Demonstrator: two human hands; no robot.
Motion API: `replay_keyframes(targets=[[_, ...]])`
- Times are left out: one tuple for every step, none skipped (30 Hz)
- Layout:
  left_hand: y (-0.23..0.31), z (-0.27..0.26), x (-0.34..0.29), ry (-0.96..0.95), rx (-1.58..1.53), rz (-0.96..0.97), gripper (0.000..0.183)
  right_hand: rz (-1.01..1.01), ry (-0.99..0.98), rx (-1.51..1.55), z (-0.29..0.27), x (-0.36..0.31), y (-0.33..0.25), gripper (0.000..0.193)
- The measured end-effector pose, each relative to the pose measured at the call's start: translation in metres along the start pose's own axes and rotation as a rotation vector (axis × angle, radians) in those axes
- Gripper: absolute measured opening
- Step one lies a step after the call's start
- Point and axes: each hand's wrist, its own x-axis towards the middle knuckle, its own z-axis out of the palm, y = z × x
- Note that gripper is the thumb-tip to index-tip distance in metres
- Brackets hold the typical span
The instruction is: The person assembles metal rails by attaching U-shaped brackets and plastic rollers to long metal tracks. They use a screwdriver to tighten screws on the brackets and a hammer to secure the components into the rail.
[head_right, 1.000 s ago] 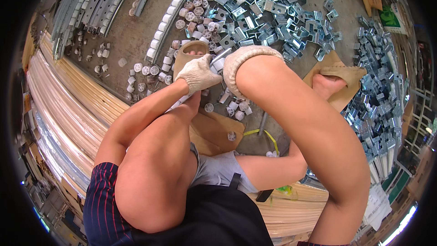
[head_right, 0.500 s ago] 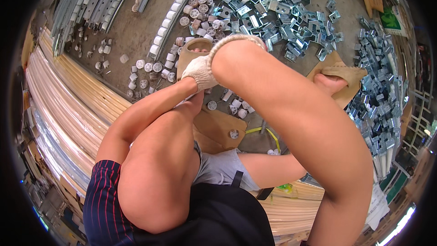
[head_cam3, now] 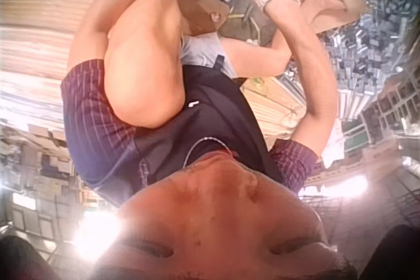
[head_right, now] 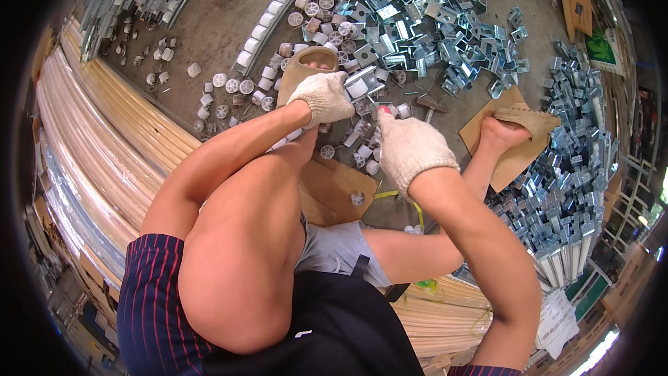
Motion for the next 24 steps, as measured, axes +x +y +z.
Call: replay_keyframes(targets=[[0.001, -0.003, -0.001, -0.02, -0.012, -0.006, 0.049, -0.008, 0.015, 0.028, 0.003, -0.003, -0.002, 0.046], [0.002, -0.005, -0.002, -0.04, -0.023, -0.012, 0.049, -0.017, 0.031, 0.057, 0.006, -0.006, -0.004, 0.047], [0.002, -0.005, -0.001, -0.033, -0.014, -0.01, 0.049, -0.019, 0.049, 0.085, 0.008, -0.008, -0.005, 0.048], [-0.001, -0.003, 0.0, -0.025, -0.004, -0.007, 0.049, 0.008, 0.036, 0.102, 0.011, -0.006, -0.008, 0.048], [-0.002, -0.002, 0.0, -0.017, 0.006, -0.005, 0.048, 0.035, 0.023, 0.119, 0.015, -0.003, -0.012, 0.048], [-0.001, -0.001, 0.0, -0.016, 0.013, -0.007, 0.048, 0.063, 0.008, 0.14, 0.021, 0.0, -0.014, 0.049], [0.002, -0.002, 0.0, -0.01, 0.018, -0.007, 0.048, 0.063, 0.03, 0.206, 0.028, 0.0, -0.015, 0.049], [0.005, -0.003, 0.0, -0.004, 0.023, -0.008, 0.048, 0.063, 0.054, 0.272, 0.036, -0.002, -0.015, 0.049], [0.004, -0.004, -0.001, -0.014, 0.015, -0.018, 0.048, 0.057, 0.077, 0.338, 0.038, -0.004, -0.018, 0.049], [0.003, -0.005, -0.002, -0.023, 0.008, -0.028, 0.047, 0.041, 0.101, 0.344, 0.037, -0.004, -0.019, 0.048], [0.003, -0.007, -0.003, -0.031, -0.001, -0.039, 0.047, 0.021, 0.051, 0.285, 0.031, -0.003, -0.016, 0.048], [0.006, -0.007, -0.004, -0.011, 0.003, -0.048, 0.047, 0.009, -0.001, 0.228, 0.014, -0.004, -0.012, 0.047], [0.009, -0.008, -0.003, -0.019, 0.005, -0.059, 0.047, -0.009, -0.055, 0.171, -0.002, -0.002, -0.007, 0.047], [0.013, -0.004, -0.001, -0.039, 0.001, -0.058, 0.047, 0.009, -0.127, 0.061, -0.014, 0.003, 0.0, 0.049], [0.014, -0.003, -0.001, -0.051, 0.003, -0.073, 0.047, -0.07, -0.168, -0.072, -0.015, 0.014, 0.008, 0.045], [0.011, -0.001, -0.002, -0.049, -0.002, -0.083, 0.047, -0.078, -0.243, -0.101, -0.04, 0.016, -0.002, 0.04], [0.01, -0.001, -0.003, -0.039, -0.007, -0.085, 0.047, -0.08, -0.309, -0.135, -0.068, 0.016, -0.015, 0.035], [0.01, -0.002, -0.003, -0.029, -0.017, -0.09, 0.047, -0.12, -0.392, -0.178, -0.072, 0.033, -0.02, 0.027], [0.011, -0.003, -0.003, -0.034, -0.013, -0.08, 0.048, -0.124, -0.404, -0.191, -0.075, 0.038, -0.021, 0.028], [0.012, -0.005, -0.003, -0.04, -0.009, -0.071, 0.048, -0.128, -0.416, -0.205, -0.08, 0.041, -0.021, 0.028], [0.008, -0.007, -0.006, -0.042, -0.01, -0.079, 0.049, -0.148, -0.433, -0.227, -0.087, 0.046, -0.027, 0.029], [0.011, -0.01, -0.006, -0.074, -0.009, -0.081, 0.051, -0.096, -0.489, -0.281, -0.114, 0.036, -0.036, 0.037], [0.01, -0.008, -0.004, -0.081, -0.031, -0.061, 0.053, -0.077, -0.467, -0.219, -0.111, 0.037, -0.019, 0.044], [0.008, -0.007, -0.002, -0.085, -0.046, -0.048, 0.055, -0.076, -0.457, -0.201, -0.111, 0.038, -0.009, 0.046]])
